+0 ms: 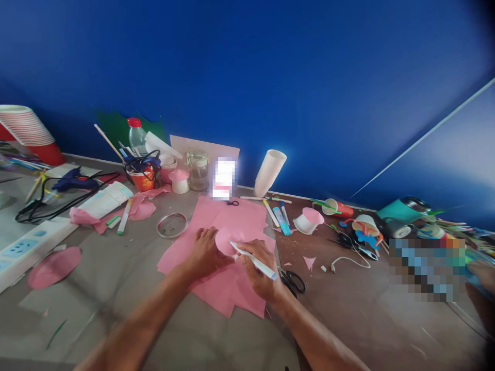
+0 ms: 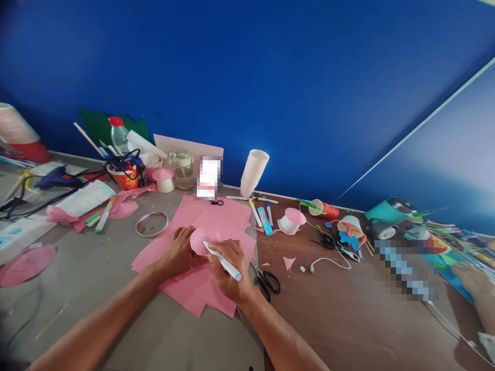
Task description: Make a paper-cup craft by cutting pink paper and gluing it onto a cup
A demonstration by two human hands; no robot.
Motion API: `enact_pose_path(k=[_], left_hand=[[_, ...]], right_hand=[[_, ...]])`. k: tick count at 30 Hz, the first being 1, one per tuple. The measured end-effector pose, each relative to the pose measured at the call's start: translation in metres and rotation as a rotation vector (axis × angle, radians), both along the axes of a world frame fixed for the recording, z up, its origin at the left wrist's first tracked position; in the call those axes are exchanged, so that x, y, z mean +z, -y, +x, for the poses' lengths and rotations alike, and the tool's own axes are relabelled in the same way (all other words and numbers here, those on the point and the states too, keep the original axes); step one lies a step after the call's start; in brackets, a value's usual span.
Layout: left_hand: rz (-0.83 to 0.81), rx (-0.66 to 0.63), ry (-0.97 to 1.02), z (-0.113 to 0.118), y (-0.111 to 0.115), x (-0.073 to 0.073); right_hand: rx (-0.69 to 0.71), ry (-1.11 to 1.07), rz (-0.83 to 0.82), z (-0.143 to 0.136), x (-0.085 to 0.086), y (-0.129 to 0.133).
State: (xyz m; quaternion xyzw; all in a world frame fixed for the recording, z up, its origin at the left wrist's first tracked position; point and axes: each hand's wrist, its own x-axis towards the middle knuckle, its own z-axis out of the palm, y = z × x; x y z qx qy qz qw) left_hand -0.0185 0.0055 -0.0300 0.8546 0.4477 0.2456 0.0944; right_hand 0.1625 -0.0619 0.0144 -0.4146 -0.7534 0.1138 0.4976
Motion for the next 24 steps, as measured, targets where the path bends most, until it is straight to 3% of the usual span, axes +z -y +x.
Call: enact_pose_path(k=[24], left_hand=[[0.007, 0.007, -0.008, -0.0002, -0.0005, -0.0018]], right_hand=[[0.009, 0.004, -0.004, -0.0001, 0.0037, 0.0014]])
